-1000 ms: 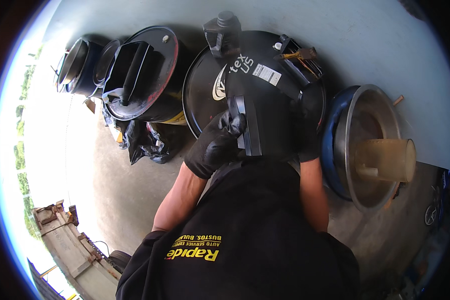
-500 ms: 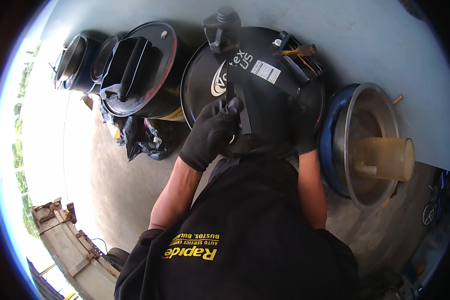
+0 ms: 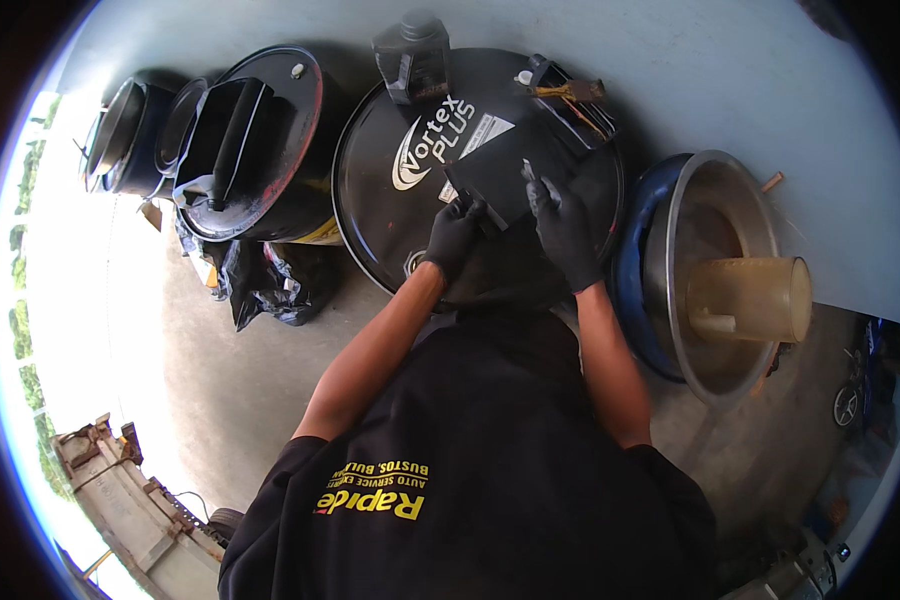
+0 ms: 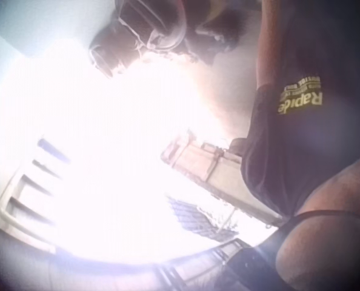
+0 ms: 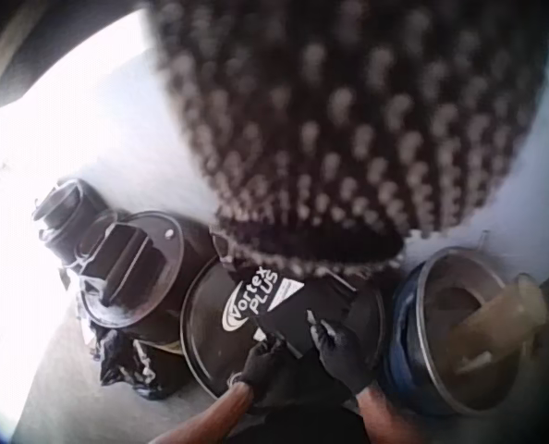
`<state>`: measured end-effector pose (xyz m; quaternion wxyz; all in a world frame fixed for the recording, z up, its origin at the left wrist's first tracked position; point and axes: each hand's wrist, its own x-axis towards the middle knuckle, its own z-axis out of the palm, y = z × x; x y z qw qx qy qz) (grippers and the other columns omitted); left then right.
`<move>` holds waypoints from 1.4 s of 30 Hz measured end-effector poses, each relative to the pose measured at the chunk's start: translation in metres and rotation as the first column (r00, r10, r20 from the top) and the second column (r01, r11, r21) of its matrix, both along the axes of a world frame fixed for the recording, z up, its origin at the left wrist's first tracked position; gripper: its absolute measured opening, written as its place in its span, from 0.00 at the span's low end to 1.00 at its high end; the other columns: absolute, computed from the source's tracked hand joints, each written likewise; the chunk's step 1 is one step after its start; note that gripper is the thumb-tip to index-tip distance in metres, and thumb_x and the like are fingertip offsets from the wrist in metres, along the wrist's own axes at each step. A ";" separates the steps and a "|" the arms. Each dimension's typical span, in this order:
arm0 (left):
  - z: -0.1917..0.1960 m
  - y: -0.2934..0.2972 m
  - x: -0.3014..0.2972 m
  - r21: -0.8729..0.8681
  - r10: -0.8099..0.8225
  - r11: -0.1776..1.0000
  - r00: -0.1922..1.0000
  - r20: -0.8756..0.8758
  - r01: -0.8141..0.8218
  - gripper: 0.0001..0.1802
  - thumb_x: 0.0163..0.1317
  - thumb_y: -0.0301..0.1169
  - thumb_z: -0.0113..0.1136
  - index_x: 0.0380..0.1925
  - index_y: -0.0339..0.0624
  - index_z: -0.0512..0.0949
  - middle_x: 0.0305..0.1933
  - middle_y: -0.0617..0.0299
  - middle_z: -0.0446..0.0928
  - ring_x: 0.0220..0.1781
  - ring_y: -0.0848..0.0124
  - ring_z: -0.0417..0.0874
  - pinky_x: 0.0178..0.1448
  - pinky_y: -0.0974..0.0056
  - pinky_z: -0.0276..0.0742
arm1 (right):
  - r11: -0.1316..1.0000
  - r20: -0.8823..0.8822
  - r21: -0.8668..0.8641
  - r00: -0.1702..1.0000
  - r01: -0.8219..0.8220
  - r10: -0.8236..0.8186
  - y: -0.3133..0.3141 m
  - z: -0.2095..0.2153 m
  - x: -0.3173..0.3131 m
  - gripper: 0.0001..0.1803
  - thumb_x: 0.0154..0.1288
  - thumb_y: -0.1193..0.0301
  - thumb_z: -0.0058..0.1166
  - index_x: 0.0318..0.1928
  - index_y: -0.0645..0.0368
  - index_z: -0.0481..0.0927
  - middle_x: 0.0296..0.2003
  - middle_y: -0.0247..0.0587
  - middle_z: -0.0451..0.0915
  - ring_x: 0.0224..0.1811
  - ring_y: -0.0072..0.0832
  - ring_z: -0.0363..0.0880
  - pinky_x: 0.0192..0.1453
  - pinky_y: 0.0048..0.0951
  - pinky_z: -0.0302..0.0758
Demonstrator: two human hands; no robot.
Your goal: The person uses a utility knife to cut a rectangular piece of black material placed on top of a large black barrel. After cutting, the person picks up a small colorful object and manipulates it with their hands.
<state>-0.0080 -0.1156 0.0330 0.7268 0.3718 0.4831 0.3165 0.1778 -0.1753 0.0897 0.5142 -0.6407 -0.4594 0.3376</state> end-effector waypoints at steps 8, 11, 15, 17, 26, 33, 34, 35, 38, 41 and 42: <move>-0.007 0.047 -0.029 0.361 -0.036 0.830 0.687 -0.726 0.425 0.23 0.71 0.47 0.62 0.45 0.36 0.86 0.42 0.36 0.85 0.48 0.40 0.88 0.54 0.44 0.82 | 0.928 -0.279 -0.303 0.952 -0.216 0.130 -0.002 -0.080 -0.014 0.19 0.86 0.60 0.48 0.55 0.64 0.83 0.27 0.26 0.79 0.27 0.14 0.72 0.34 0.25 0.70; -0.007 0.077 -0.032 0.396 0.055 0.784 0.582 -0.811 0.477 0.22 0.69 0.48 0.63 0.44 0.37 0.86 0.43 0.36 0.86 0.50 0.40 0.87 0.55 0.42 0.82 | 0.903 -0.307 -0.357 0.943 -0.239 0.128 0.002 -0.091 -0.014 0.17 0.85 0.60 0.49 0.53 0.63 0.81 0.27 0.36 0.81 0.27 0.26 0.79 0.34 0.34 0.74; -0.001 0.099 -0.026 0.294 -0.010 0.746 0.452 -0.892 0.597 0.22 0.64 0.48 0.69 0.44 0.38 0.86 0.46 0.38 0.87 0.51 0.43 0.89 0.55 0.43 0.83 | 0.957 0.283 -0.227 0.928 -0.181 0.242 0.011 -0.064 -0.022 0.17 0.82 0.59 0.50 0.53 0.60 0.79 0.35 0.55 0.87 0.36 0.54 0.87 0.40 0.52 0.79; -0.008 0.102 -0.022 0.270 -0.009 0.752 0.419 -0.908 0.601 0.22 0.62 0.46 0.72 0.46 0.39 0.86 0.48 0.42 0.87 0.52 0.45 0.89 0.55 0.44 0.84 | 0.948 0.399 -0.268 0.875 -0.173 0.273 0.020 -0.045 -0.028 0.18 0.81 0.57 0.50 0.51 0.59 0.80 0.39 0.60 0.86 0.43 0.61 0.85 0.45 0.58 0.78; -0.008 0.095 -0.016 0.288 0.024 0.777 0.431 -0.902 0.560 0.24 0.63 0.46 0.73 0.49 0.39 0.81 0.49 0.43 0.87 0.54 0.44 0.88 0.55 0.43 0.82 | 0.916 0.610 -0.358 0.698 -0.182 0.376 0.046 -0.049 -0.040 0.20 0.81 0.54 0.49 0.46 0.58 0.83 0.41 0.59 0.86 0.45 0.61 0.84 0.49 0.59 0.77; -0.014 0.093 -0.016 0.283 0.016 0.779 0.433 -0.901 0.560 0.26 0.65 0.45 0.72 0.52 0.38 0.77 0.47 0.41 0.87 0.53 0.43 0.88 0.54 0.42 0.82 | 0.915 0.682 -0.371 0.622 -0.161 0.386 0.043 -0.051 -0.042 0.17 0.79 0.56 0.50 0.44 0.57 0.82 0.37 0.59 0.86 0.42 0.61 0.84 0.48 0.60 0.77; -0.013 0.093 -0.016 0.296 0.025 0.775 0.440 -0.898 0.559 0.26 0.65 0.45 0.72 0.53 0.38 0.77 0.47 0.41 0.87 0.52 0.43 0.88 0.54 0.42 0.82 | 0.922 0.689 -0.349 0.622 -0.166 0.373 0.042 -0.052 -0.042 0.17 0.79 0.56 0.50 0.44 0.57 0.82 0.37 0.59 0.86 0.41 0.61 0.84 0.47 0.60 0.77; -0.013 0.093 -0.016 0.309 0.035 0.770 0.447 -0.894 0.558 0.26 0.65 0.45 0.72 0.53 0.38 0.77 0.47 0.41 0.87 0.52 0.43 0.88 0.54 0.42 0.82 | 0.930 0.696 -0.326 0.622 -0.172 0.359 0.042 -0.054 -0.041 0.17 0.79 0.57 0.51 0.44 0.57 0.82 0.36 0.59 0.86 0.41 0.61 0.84 0.47 0.60 0.77; -0.013 0.090 -0.015 0.315 0.044 0.761 0.439 -0.897 0.568 0.27 0.65 0.44 0.72 0.55 0.39 0.75 0.46 0.41 0.87 0.51 0.42 0.88 0.53 0.42 0.82 | 0.932 0.700 -0.320 0.620 -0.172 0.355 0.042 -0.055 -0.041 0.16 0.79 0.58 0.51 0.44 0.57 0.82 0.36 0.58 0.86 0.40 0.60 0.84 0.46 0.60 0.77; -0.015 0.089 -0.015 0.327 0.058 0.751 0.437 -0.898 0.574 0.27 0.65 0.43 0.72 0.55 0.38 0.75 0.46 0.41 0.87 0.50 0.42 0.89 0.52 0.42 0.82 | 0.929 0.697 -0.330 0.621 -0.168 0.359 0.043 -0.056 -0.041 0.15 0.79 0.58 0.51 0.44 0.57 0.82 0.36 0.57 0.86 0.40 0.60 0.85 0.46 0.60 0.77; -0.016 0.089 -0.015 0.330 0.061 0.747 0.435 -0.898 0.577 0.27 0.65 0.43 0.72 0.54 0.38 0.75 0.46 0.41 0.87 0.50 0.42 0.89 0.52 0.42 0.82 | 0.929 0.696 -0.330 0.622 -0.168 0.359 0.042 -0.057 -0.041 0.16 0.79 0.58 0.51 0.44 0.57 0.82 0.36 0.57 0.86 0.40 0.60 0.85 0.46 0.60 0.77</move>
